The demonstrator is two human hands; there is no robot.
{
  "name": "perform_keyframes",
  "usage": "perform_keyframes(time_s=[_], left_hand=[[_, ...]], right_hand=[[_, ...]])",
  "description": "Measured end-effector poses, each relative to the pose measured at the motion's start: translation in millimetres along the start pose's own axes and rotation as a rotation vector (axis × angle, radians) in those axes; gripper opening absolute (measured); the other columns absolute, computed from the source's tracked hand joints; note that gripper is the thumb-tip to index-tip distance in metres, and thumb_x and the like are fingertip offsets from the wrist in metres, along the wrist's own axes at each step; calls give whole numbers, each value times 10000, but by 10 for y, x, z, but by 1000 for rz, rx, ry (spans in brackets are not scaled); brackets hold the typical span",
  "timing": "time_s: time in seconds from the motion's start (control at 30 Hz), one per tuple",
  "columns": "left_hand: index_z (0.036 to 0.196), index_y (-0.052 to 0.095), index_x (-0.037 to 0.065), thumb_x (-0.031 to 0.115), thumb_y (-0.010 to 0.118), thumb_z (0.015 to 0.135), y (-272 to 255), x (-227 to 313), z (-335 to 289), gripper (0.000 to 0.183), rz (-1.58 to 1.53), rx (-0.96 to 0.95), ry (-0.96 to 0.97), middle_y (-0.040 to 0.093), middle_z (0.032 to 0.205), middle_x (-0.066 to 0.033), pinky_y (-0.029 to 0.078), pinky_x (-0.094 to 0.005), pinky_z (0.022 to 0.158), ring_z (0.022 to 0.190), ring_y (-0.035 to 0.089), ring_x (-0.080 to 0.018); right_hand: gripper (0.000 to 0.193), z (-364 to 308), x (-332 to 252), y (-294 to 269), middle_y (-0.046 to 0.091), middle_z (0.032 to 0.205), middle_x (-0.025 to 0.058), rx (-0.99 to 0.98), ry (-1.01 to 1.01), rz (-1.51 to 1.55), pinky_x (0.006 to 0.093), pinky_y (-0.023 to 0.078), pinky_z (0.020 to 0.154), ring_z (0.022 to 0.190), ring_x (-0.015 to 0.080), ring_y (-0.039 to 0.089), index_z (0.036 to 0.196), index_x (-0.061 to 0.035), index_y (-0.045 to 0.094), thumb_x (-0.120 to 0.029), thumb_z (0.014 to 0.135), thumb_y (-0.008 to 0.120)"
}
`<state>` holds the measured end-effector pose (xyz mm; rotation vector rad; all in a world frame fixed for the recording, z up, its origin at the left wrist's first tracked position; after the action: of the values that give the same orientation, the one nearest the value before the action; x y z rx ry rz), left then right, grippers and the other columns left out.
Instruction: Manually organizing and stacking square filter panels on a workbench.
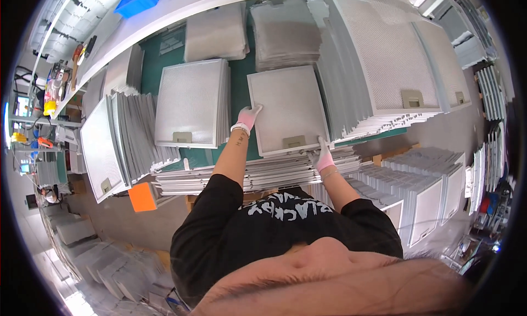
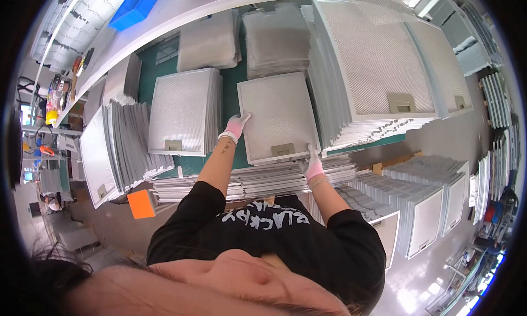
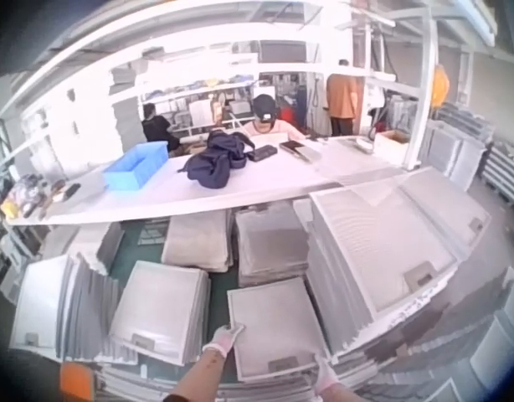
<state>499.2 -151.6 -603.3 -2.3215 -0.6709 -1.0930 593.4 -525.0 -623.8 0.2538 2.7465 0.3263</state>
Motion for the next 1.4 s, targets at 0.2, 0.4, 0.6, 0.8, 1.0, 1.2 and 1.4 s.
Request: perform_keyframes(time_s=[0.2,0.4,0.6,0.8,1.0,1.2,1.4], left_hand=[[1397,532,-127,339,752,884,101,729,-1042,728,629,690,437,639,1340,-289,526,-401,1018,1195,660,-372],[1129,759,46,239,723,938,-1230,905,-2009,274,132,439,558,784,997,-114,587,-344,849,934,765,-251],[1322,632,-24,440,843,807,-3567,822,-1517,726,627,889,214,678,1301,-227,454,-431,1113,1246,635,-362],[1385,607,-36,573,834,781,-3799,319,-1117,887,478,473,-228,639,1387,-225,423,-441,1132,1332,585,-371],[1439,570,-28,664,716,854,-3653,220,-1083,917,370,330,-317,558,1493,-225,380,-451,1161,1412,509,-369],[1552,445,15,583,595,972,-3309,151,-1309,826,83,274,-313,426,1619,-168,220,-423,1259,1538,326,-319],[1568,390,7,391,580,1004,-3174,113,-1524,708,-174,200,-137,397,1620,-148,219,-418,1271,1521,324,-295]], right_hand=[[785,-179,-253,38,514,1304,152,-113,-331,-663,471,438,1043,1198,300,480,1479,-38,453,-368,867,816],[685,-1003,-106,535,521,1259,169,231,-781,-736,389,462,1023,1149,273,541,1358,75,498,-285,862,806],[743,-1447,879,2254,493,1367,242,-510,-839,-916,398,427,1117,1295,333,513,1411,76,470,-301,860,797],[1136,-941,1579,3790,380,1553,338,-605,-425,-1021,458,347,1201,1451,423,412,1600,80,156,-378,809,831],[1175,-823,1495,3731,423,1496,327,-490,-291,-878,486,435,1128,1369,392,497,1602,58,86,-354,798,838],[974,-705,1271,3672,501,1426,275,-501,-231,-977,468,491,1085,1301,363,558,1552,66,253,-290,847,824],[965,-954,1124,3659,513,1426,284,-735,-146,-758,444,493,1090,1298,366,574,1547,106,243,-225,845,816]])
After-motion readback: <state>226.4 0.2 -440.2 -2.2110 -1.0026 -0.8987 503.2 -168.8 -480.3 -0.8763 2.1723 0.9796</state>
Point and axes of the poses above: each hand's wrist, its own z-axis towards the middle knuckle, its own y-axis out of the palm, x = y × z, the point moved 7 cm from there along z, towards the middle knuckle
